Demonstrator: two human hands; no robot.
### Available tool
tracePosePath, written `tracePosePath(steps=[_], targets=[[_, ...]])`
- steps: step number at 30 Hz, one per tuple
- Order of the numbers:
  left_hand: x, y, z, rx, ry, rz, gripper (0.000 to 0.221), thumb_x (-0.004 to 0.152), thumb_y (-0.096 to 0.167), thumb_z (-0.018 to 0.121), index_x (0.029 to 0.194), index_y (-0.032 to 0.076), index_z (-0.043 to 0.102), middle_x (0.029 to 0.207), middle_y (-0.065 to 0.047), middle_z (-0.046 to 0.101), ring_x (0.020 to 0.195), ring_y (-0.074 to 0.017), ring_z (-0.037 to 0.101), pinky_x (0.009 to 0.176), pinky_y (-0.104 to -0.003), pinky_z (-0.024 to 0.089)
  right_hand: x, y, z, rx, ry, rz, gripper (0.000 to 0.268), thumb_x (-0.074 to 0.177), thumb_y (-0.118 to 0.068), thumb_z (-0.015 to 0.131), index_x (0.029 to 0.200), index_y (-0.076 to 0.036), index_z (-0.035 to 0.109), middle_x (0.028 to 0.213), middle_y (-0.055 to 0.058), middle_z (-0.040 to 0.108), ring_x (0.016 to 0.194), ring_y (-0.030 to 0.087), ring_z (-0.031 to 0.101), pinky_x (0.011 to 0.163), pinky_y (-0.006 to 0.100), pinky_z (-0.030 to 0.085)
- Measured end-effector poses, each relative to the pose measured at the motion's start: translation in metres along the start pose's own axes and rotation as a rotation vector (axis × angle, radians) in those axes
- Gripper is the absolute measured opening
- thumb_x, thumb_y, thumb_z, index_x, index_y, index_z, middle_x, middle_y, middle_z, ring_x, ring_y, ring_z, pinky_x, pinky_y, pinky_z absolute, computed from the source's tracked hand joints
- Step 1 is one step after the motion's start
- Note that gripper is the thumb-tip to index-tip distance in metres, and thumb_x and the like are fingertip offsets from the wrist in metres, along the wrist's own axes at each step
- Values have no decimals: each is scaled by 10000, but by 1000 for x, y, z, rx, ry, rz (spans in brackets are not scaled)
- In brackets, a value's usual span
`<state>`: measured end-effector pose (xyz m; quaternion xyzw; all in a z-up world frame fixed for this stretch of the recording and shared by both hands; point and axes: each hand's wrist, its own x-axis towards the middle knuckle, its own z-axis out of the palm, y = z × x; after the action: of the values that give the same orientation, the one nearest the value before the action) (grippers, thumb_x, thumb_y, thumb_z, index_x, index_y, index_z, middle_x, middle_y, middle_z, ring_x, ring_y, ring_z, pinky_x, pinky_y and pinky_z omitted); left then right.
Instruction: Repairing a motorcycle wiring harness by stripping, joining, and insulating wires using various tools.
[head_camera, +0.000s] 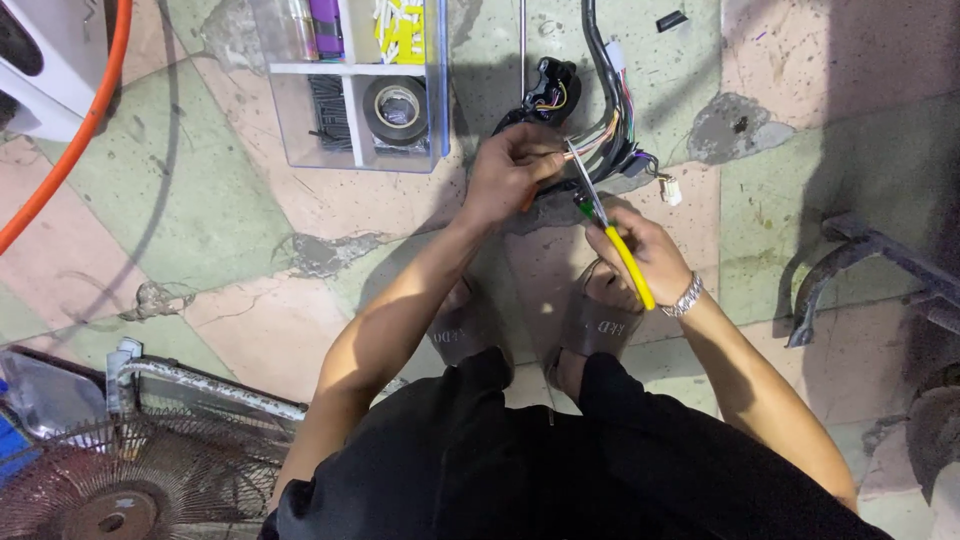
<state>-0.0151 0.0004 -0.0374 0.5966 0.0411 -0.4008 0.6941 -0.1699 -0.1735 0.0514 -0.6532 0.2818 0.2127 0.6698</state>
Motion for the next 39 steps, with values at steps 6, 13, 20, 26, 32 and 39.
tracePosePath(steps=[6, 13, 20, 26, 32, 39], targets=[[-15, 25, 5, -39, 18, -76, 418, 828, 80, 836, 1159, -112, 670, 948, -318, 700, 451, -277, 674, 341, -358, 554, 23, 7, 10, 238, -27, -91, 179, 992, -175, 670, 986, -6, 608, 544, 94, 521, 417, 150, 586, 394, 256, 535], [-20, 43, 10, -76, -6, -98, 312, 839, 48, 798, 1082, -121, 701, 898, -283, 712, 742, -290, 748, 681, -386, 672, 25, -1, 8, 260, -73, -86, 220, 1028, -196, 617, 876, -37, 616, 531, 108, 564, 417, 166, 632, 381, 273, 542], [-14, 34, 9, -101, -37, -105, 256, 836, 47, 802, 1025, -102, 716, 849, -244, 719, 744, -250, 739, 678, -340, 665, 25, 1, 4, 206, -93, -101, 207, 1021, -174, 624, 870, -37, 592, 526, 111, 558, 414, 166, 630, 385, 265, 536], [-13, 32, 16, -172, -23, -86, 279, 807, 51, 820, 1007, -110, 709, 823, -217, 710, 722, -217, 727, 655, -300, 650, 19, 9, -1, 341, -110, -61, 176, 1047, -194, 573, 985, -31, 552, 599, 168, 594, 471, 209, 659, 408, 293, 556], [-8, 28, 14, -146, -102, -95, 266, 823, 65, 816, 1015, -94, 721, 799, -211, 700, 740, -234, 738, 676, -322, 658, 14, -9, -10, 243, -120, -6, 321, 1035, -282, 584, 1096, 30, 540, 705, 136, 582, 574, 151, 641, 452, 265, 558], [-5, 30, 12, -152, -109, -160, 266, 816, 45, 810, 1021, -102, 726, 803, -219, 710, 744, -243, 751, 680, -331, 674, 23, 14, -17, 301, -127, -66, 221, 1064, -232, 548, 1015, -17, 540, 625, 168, 581, 501, 189, 645, 392, 276, 530]])
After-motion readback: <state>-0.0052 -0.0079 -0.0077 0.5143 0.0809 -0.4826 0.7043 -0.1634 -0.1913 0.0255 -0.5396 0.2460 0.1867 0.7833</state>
